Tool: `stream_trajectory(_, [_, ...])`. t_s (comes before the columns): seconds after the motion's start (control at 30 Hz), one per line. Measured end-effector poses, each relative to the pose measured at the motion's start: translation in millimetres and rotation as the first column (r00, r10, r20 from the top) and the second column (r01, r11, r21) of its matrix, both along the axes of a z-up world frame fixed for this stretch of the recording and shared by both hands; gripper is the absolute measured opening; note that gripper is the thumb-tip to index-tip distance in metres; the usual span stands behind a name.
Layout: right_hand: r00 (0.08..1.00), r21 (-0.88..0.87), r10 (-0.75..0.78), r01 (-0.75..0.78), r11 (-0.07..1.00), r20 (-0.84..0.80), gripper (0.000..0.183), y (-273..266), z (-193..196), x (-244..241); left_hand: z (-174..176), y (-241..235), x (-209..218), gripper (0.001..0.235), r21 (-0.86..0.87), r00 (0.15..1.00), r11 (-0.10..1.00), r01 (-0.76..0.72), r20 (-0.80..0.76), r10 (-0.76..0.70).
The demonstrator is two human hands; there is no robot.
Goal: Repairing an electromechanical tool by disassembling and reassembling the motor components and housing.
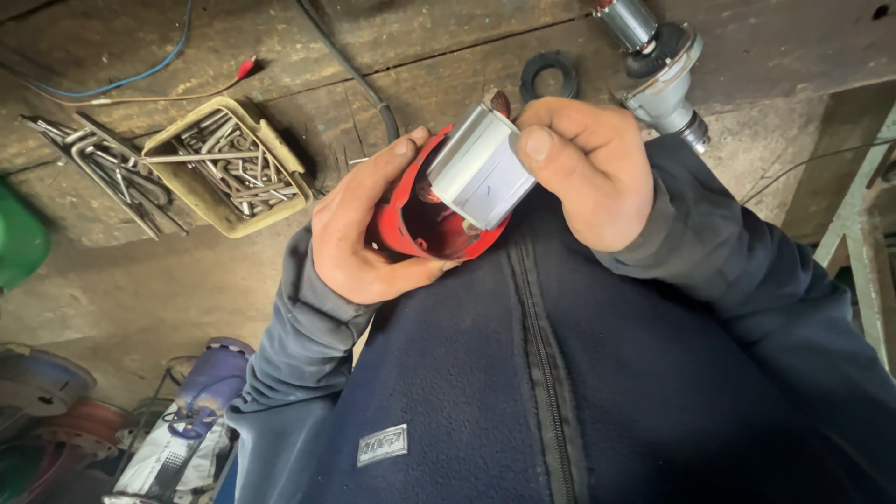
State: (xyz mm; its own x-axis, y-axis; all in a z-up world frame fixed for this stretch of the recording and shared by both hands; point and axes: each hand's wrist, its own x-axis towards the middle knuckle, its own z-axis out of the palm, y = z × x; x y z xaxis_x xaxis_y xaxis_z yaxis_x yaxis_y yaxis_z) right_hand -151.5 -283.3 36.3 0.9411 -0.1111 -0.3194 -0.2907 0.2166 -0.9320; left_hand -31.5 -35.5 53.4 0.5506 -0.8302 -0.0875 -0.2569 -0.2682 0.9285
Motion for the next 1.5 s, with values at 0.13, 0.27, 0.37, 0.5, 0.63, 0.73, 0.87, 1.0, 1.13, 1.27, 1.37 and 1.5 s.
stream_trajectory(0.13, [0.998, 0.073, -0.049, 0.052, 0.996, -0.047, 0.029, 1, -15, 4, 7, -8, 0, 0.095, 0.06, 1.0, 0.998, -0.023, -0.004, 0.023])
stream_trajectory(0.27, [0.994, 0.154, -0.074, 0.085, 0.984, -0.077, 0.031, 0, -29, 11, 13, -15, -1, 0.095, 0.144, 0.997, 0.987, -0.073, -0.015, 0.076])
stream_trajectory(0.37, [0.991, 0.223, -0.09, 0.111, 0.969, -0.103, 0.031, 1, -39, 14, 15, -18, -1, 0.094, 0.192, 0.995, 0.977, -0.095, -0.023, 0.101])
stream_trajectory(0.5, [0.979, 0.359, -0.138, 0.184, 0.915, -0.151, 0.028, 4, -52, 17, 17, -21, -1, 0.093, 0.229, 0.993, 0.968, -0.107, -0.027, 0.116])
stream_trajectory(0.63, [0.977, 0.389, -0.144, 0.195, 0.9, -0.158, 0.028, 5, -57, 16, 16, -21, 0, 0.093, 0.238, 0.993, 0.965, -0.11, -0.026, 0.119])
stream_trajectory(0.73, [0.976, 0.386, -0.146, 0.198, 0.901, -0.159, 0.028, 6, -59, 16, 16, -21, 1, 0.093, 0.232, 0.992, 0.966, -0.109, -0.029, 0.119])
stream_trajectory(0.87, [0.974, 0.401, -0.159, 0.212, 0.891, -0.163, 0.028, 7, -63, 15, 15, -22, 1, 0.093, 0.237, 0.992, 0.965, -0.11, -0.035, 0.121])
stream_trajectory(1.0, [0.969, 0.392, -0.166, 0.226, 0.892, -0.181, 0.028, 7, -64, 16, 13, -22, 0, 0.093, 0.237, 0.993, 0.965, -0.109, -0.009, 0.114])
stream_trajectory(1.13, [0.979, 0.33, -0.16, 0.194, 0.924, -0.125, 0.029, 5, -67, 5, 15, -24, -2, 0.092, 0.213, 0.993, 0.97, -0.119, 0.026, 0.116])
stream_trajectory(1.27, [0.975, 0.299, -0.214, 0.224, 0.928, -0.064, 0.037, 6, -77, -14, 20, -26, -1, 0.084, 0.123, 0.987, 0.989, -0.084, 0.146, 0.065])
stream_trajectory(1.37, [0.964, 0.338, -0.265, 0.249, 0.908, 0.002, 0.045, 7, -88, -30, 22, -26, -2, 0.078, 0.073, 0.974, 0.996, -0.055, 0.222, 0.037])
stream_trajectory(1.5, [0.972, 0.384, -0.236, 0.209, 0.899, 0.022, 0.059, 4, -78, -36, 25, -25, -2, 0.075, 0.05, 0.954, 0.999, -0.006, 0.3, -0.01])
